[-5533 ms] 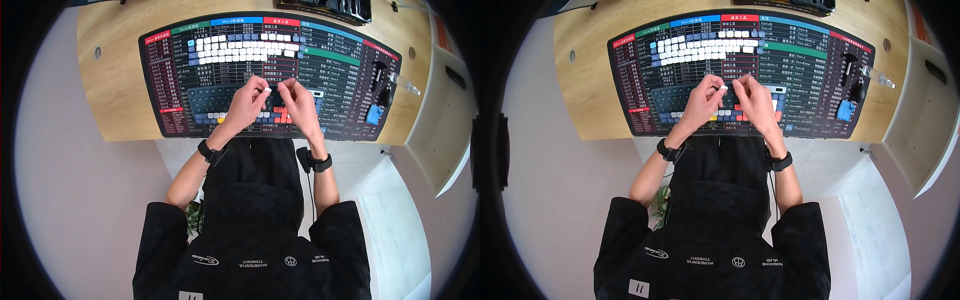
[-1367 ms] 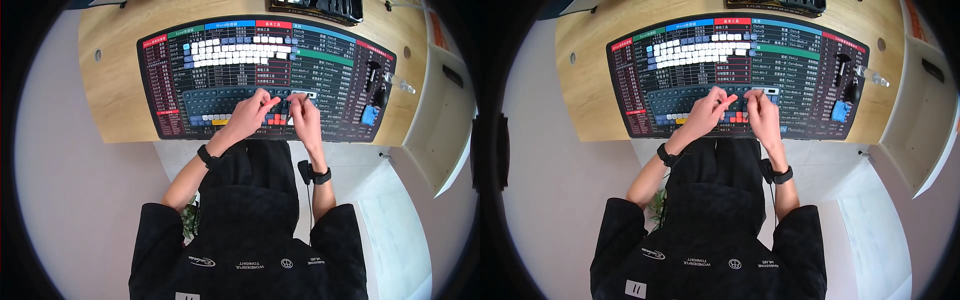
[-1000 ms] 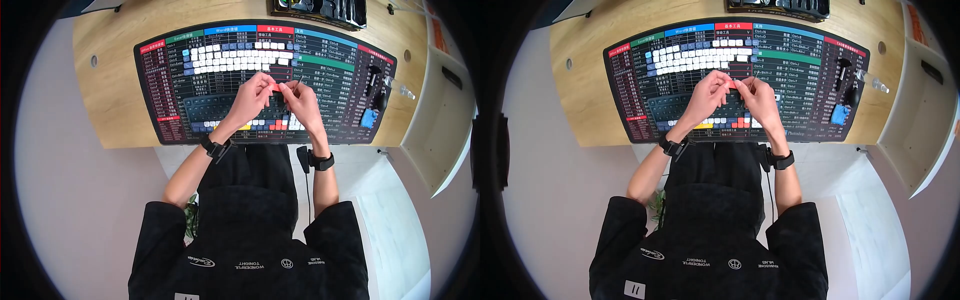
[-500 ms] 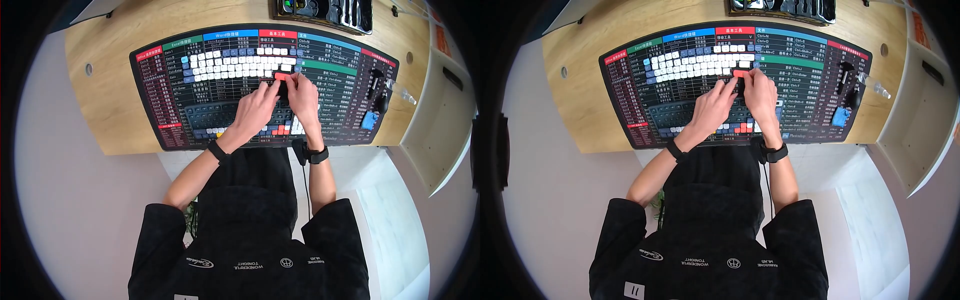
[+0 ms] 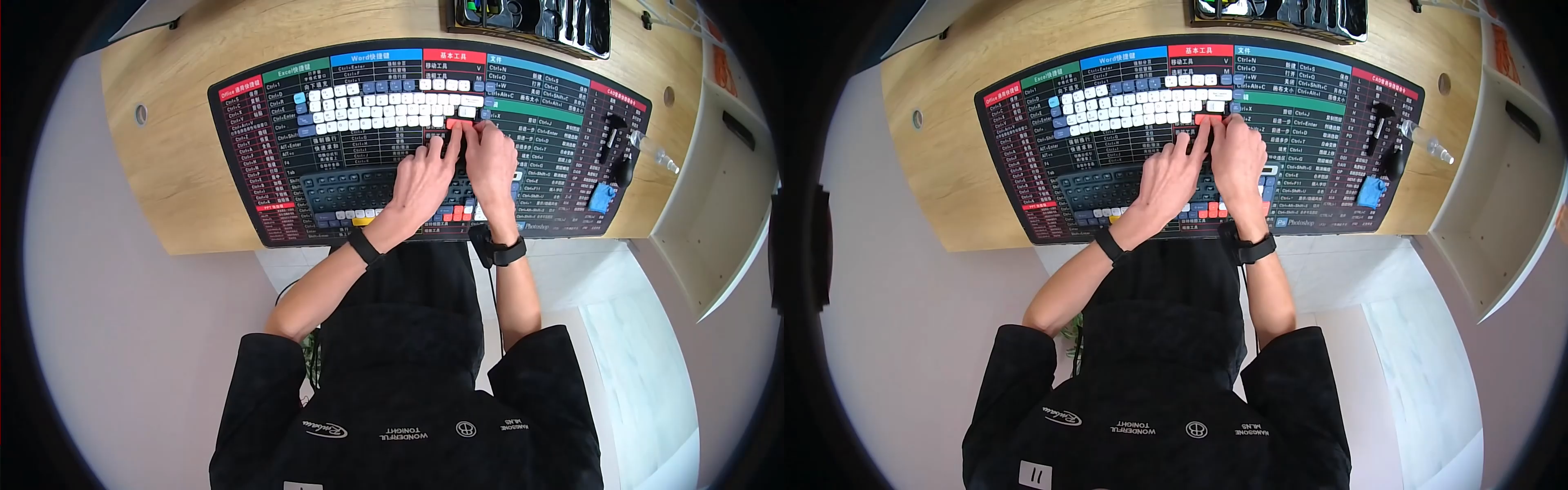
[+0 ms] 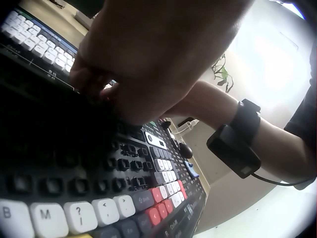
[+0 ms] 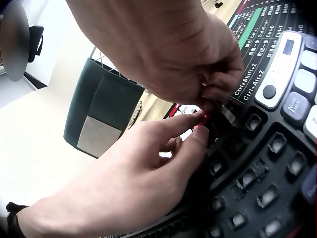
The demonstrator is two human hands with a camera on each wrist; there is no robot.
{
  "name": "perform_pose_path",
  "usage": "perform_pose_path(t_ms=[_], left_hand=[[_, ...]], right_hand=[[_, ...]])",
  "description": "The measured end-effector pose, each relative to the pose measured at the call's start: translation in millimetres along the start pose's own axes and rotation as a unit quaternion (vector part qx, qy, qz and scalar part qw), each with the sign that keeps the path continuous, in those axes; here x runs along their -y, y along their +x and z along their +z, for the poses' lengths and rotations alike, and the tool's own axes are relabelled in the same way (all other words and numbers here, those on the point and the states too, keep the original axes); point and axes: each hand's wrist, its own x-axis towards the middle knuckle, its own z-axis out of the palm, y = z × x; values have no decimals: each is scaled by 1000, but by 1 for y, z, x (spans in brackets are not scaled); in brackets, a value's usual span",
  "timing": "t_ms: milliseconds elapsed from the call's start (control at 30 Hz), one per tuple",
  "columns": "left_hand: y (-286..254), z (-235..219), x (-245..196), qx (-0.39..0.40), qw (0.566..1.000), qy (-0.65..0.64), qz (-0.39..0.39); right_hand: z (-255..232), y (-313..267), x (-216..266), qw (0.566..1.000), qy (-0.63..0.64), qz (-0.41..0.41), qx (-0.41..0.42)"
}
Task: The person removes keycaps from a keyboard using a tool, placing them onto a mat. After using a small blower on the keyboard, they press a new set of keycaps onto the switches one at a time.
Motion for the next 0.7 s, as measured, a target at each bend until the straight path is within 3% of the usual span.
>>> perform_pose_path(t_ms=[167,233,700], left_hand=[[-1,0,-3,-7,1000,12,-10],[0,-1,-4,-7,1000,13,-17],[-1,-4,-11,5,999,24,-39]], right_hand=[[2,2,-2,1000,7,11,13],[3,2,-2,998,64,10,21],[2,0,-4,998,64,13,-17]])
